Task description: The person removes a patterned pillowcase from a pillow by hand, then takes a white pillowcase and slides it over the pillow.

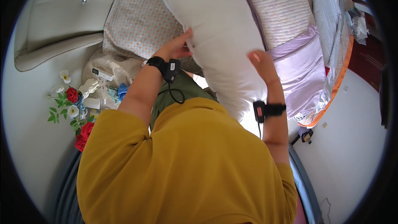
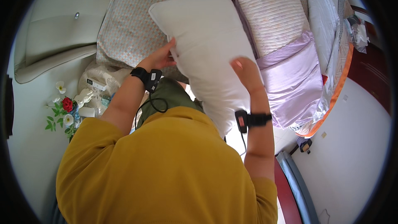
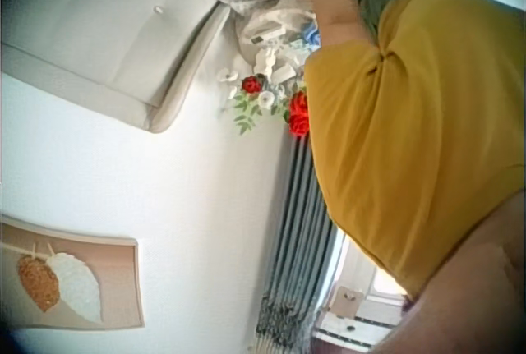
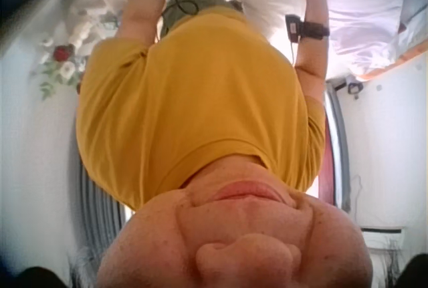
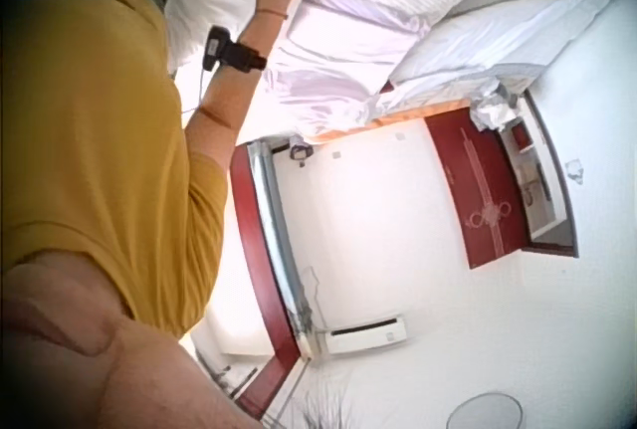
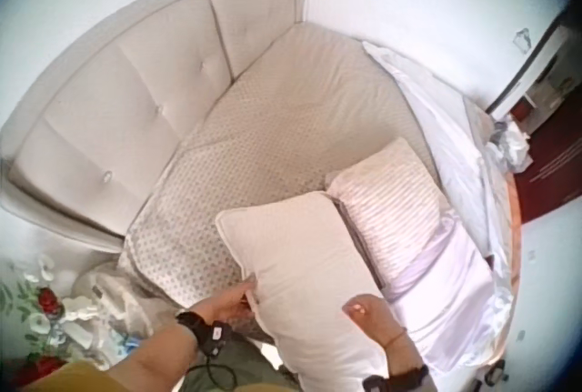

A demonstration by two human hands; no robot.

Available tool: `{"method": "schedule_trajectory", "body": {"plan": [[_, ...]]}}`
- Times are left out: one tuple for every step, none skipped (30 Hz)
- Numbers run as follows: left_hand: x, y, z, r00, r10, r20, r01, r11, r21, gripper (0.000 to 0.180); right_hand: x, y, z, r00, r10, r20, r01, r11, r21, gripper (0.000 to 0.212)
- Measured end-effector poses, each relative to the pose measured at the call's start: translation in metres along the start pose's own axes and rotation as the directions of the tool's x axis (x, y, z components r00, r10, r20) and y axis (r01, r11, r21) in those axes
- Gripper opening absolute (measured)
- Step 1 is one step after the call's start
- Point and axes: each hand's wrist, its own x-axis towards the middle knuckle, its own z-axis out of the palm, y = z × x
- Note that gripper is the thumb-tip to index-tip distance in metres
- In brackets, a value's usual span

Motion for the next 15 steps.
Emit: {"method": "schedule_trajectory", "body": {"plan": [[-0.010, -0.002, 0.004, 0.996, -0.040, 0.080, 0.031, 0.993, 0.109, 0.057, 0.020, -0.019, 0.013, 0.998, 0.039, 0.057, -0.046, 0.990, 0.131, 0.016], [-0.014, -0.004, 0.002, 0.996, -0.022, 0.087, 0.010, 0.990, 0.139, 0.047, 0.041, -0.050, 0.023, 0.956, 0.165, 0.244, -0.244, 0.908, 0.342, 0.015], [-0.014, -0.008, 0.001, 0.995, -0.032, 0.090, 0.020, 0.991, 0.131, 0.047, 0.054, -0.058, 0.041, 0.947, 0.125, 0.297, -0.244, 0.882, 0.404, 0.016], [-0.011, -0.010, -0.002, 0.995, 0.022, 0.099, -0.032, 0.994, 0.101, 0.040, 0.065, -0.068, 0.055, 0.916, 0.142, 0.376, -0.291, 0.878, 0.379, 0.017], [-0.009, -0.012, -0.005, 0.992, 0.082, 0.100, -0.088, 0.994, 0.067, 0.033, 0.075, -0.077, 0.069, 0.911, 0.137, 0.388, -0.290, 0.883, 0.369, 0.017], [-0.005, -0.013, -0.006, 0.996, 0.074, 0.047, -0.076, 0.996, 0.046, 0.026, 0.080, -0.083, 0.081, 0.909, 0.098, 0.405, -0.255, 0.899, 0.355, 0.017], [-0.003, -0.016, -0.006, 0.996, 0.077, 0.049, -0.078, 0.996, 0.030, 0.026, 0.084, -0.084, 0.090, 0.904, 0.061, 0.423, -0.221, 0.914, 0.340, 0.018], [-0.002, -0.019, -0.006, 0.991, 0.109, 0.071, -0.113, 0.992, 0.049, 0.028, 0.087, -0.081, 0.098, 0.901, 0.064, 0.430, -0.222, 0.918, 0.329, 0.018], [-0.003, -0.022, -0.006, 0.986, 0.143, 0.088, -0.149, 0.987, 0.065, 0.029, 0.089, -0.078, 0.108, 0.932, -0.012, 0.363, -0.041, 0.990, 0.139, 0.018], [-0.004, -0.025, -0.006, 0.985, 0.148, 0.087, -0.152, 0.987, 0.048, 0.029, 0.090, -0.075, 0.116, 0.944, -0.108, 0.311, 0.136, 0.988, -0.070, 0.019], [-0.005, -0.027, -0.004, 0.985, 0.133, 0.107, -0.140, 0.988, 0.059, 0.028, 0.090, -0.072, 0.121, 0.939, -0.115, 0.324, 0.149, 0.986, -0.081, 0.019], [-0.005, -0.028, -0.003, 0.985, 0.119, 0.128, -0.129, 0.989, 0.071, 0.028, 0.089, -0.069, 0.125, 0.951, -0.151, 0.268, 0.201, 0.964, -0.173, 0.018], [-0.003, -0.030, -0.005, 0.983, 0.132, 0.125, -0.139, 0.989, 0.052, 0.028, 0.089, -0.065, 0.128, 0.958, -0.194, 0.213, 0.248, 0.932, -0.265, 0.018], [-0.002, -0.033, -0.007, 0.970, 0.203, 0.134, -0.206, 0.978, 0.013, 0.027, 0.089, -0.068, 0.124, 0.950, -0.210, 0.233, 0.271, 0.922, -0.275, 0.018], [-0.002, -0.034, -0.004, 0.952, 0.273, 0.139, -0.273, 0.962, -0.024, 0.026, 0.087, -0.075, 0.117, 0.955, -0.164, 0.249, 0.223, 0.947, -0.230, 0.017]]}}
